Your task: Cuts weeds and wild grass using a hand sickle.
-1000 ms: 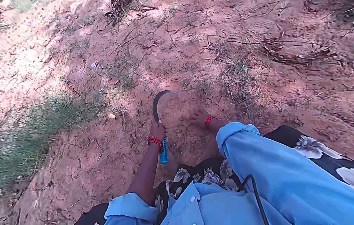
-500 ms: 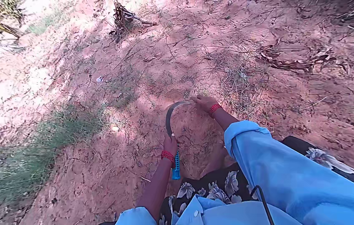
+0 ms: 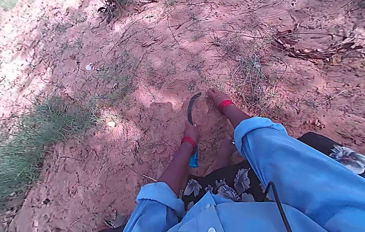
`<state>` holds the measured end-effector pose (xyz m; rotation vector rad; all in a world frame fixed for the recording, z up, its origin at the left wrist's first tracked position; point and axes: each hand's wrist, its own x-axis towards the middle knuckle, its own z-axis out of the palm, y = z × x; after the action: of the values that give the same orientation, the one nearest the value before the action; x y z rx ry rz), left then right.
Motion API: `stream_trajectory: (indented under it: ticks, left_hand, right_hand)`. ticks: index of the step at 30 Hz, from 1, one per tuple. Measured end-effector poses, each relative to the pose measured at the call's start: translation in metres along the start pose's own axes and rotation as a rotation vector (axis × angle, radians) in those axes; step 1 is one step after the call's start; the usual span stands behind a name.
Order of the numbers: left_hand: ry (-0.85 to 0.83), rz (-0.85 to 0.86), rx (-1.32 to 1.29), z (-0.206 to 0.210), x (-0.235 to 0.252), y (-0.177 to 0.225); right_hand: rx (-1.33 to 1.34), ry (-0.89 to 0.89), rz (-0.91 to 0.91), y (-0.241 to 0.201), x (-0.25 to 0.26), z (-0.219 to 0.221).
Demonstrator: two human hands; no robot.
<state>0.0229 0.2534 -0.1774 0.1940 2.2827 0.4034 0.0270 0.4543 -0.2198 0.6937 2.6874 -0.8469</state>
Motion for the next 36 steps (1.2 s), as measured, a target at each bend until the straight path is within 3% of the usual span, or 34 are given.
stream_trajectory:
  ticks: [7, 13, 16, 24, 32, 36]
  left_hand:
    - [-0.055, 0.004, -0.005, 0.016, -0.055, -0.055]
    - [0.015, 0.054, 0.064, 0.0, -0.06, -0.041]
    - [0.037, 0.043, 0.079, 0.002, -0.048, -0.037]
    - [-0.044, -0.037, 0.091, 0.001, -0.033, -0.025]
    - [-0.1, -0.052, 0.298, 0.003, -0.096, -0.036]
    - [-0.078, -0.063, 0.345, -0.016, -0.117, -0.048]
  right_hand:
    - [0.035, 0.05, 0.042, 0.009, -0.029, 0.013]
    - [-0.035, 0.087, 0.047, 0.015, -0.034, 0.014]
    - [-0.083, 0.019, 0.054, 0.017, -0.018, 0.011]
    - [0.006, -0.018, 0.096, 0.017, -0.005, 0.009]
    - [-0.085, -0.045, 0.153, 0.012, -0.042, 0.01]
    - [-0.021, 0.004, 0.196, 0.017, -0.045, 0.012]
